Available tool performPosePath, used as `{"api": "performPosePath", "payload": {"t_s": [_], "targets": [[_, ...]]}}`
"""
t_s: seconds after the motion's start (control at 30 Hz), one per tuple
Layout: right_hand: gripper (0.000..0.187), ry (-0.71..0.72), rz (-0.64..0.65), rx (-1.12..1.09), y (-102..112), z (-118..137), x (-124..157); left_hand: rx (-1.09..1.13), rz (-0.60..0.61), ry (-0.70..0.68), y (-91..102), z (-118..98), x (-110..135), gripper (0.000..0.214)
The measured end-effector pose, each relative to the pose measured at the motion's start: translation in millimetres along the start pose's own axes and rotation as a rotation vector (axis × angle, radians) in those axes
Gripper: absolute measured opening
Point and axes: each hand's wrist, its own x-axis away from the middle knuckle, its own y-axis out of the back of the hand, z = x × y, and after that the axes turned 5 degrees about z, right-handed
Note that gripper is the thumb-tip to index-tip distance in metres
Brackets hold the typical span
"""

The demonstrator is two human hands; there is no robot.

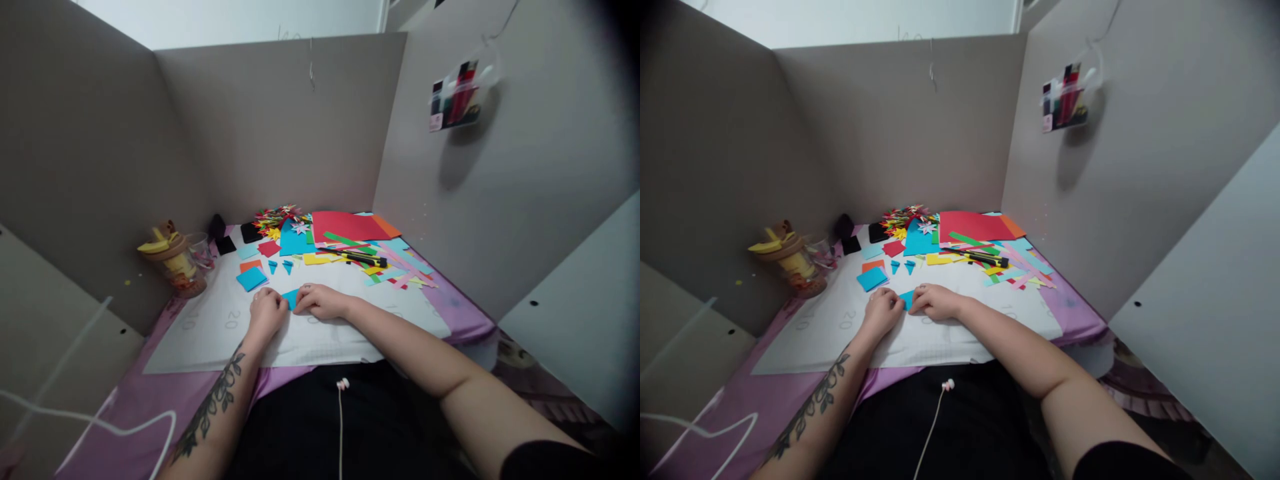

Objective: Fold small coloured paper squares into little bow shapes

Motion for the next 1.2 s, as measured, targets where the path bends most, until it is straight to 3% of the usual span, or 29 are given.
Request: {"api": "performPosePath", "payload": {"t_s": [0.5,0.7,1.0,1.2], "targets": [[0.035,0.005,-0.015,0.009,-2,1,0,-0.027,-0.003,0.01,-0.3,-3,1,0.022],[0.029,-0.006,0.001,0.089,-4,1,-2,-0.032,0.026,0.02,1.0,-4,1,0.02],[0.035,-0.051,0.087,0.283,-5,8,-8,0.03,-0.014,0.038,-2.5,3,-4,0.02],[0.022,-0.003,0.002,0.097,-11,-4,-8,0.025,-0.006,0.039,-3.4,3,-3,0.02]]}}
